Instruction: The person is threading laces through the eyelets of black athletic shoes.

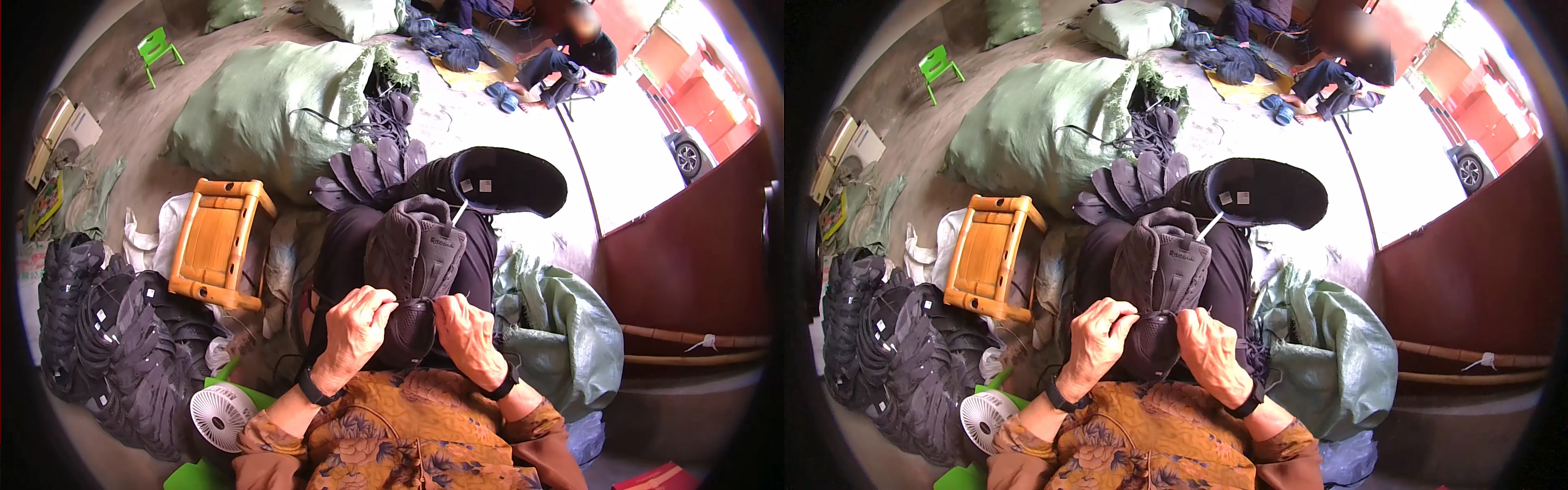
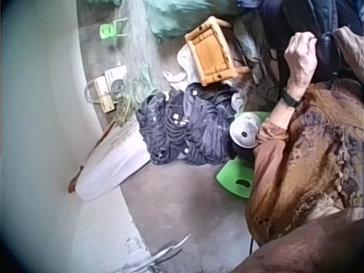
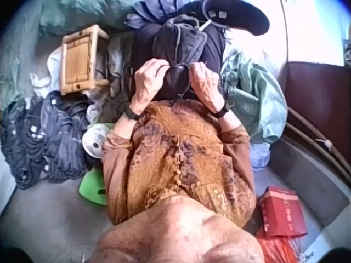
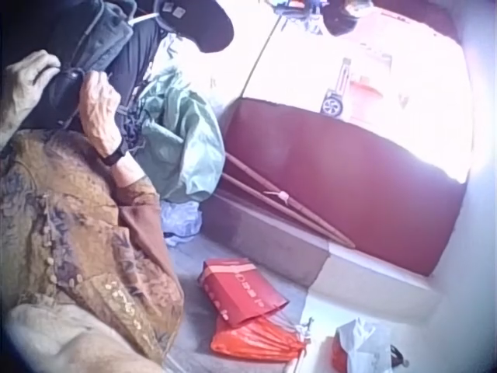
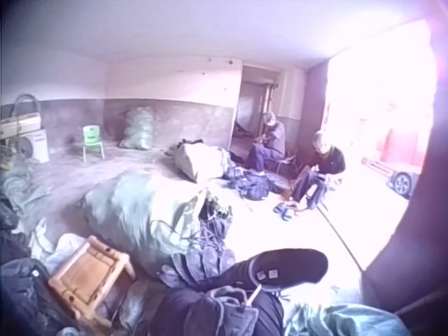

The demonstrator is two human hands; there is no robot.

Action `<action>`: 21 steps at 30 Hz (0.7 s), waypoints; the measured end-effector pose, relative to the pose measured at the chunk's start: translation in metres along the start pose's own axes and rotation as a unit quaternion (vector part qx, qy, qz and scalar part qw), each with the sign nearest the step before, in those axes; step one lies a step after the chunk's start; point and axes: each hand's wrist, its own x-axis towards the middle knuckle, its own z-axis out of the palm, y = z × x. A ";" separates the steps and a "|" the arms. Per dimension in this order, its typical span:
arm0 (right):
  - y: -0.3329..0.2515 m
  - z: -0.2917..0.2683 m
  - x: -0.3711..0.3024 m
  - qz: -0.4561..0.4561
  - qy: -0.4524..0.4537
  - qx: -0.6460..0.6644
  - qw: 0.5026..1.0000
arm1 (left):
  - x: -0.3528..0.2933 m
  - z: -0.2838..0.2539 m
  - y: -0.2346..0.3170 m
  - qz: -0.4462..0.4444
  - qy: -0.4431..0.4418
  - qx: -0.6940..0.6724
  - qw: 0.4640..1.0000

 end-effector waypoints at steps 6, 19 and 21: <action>0.032 -0.009 0.010 0.191 -0.152 0.507 0.827 | 0.005 -0.002 0.001 -0.019 -0.008 -0.005 1.000; 0.031 -0.005 0.005 0.205 -0.147 0.516 0.818 | 0.032 -0.013 0.037 0.013 -0.160 0.209 0.965; 0.029 -0.004 0.005 0.198 -0.141 0.517 0.820 | 0.029 -0.004 0.043 0.141 -0.147 0.410 0.889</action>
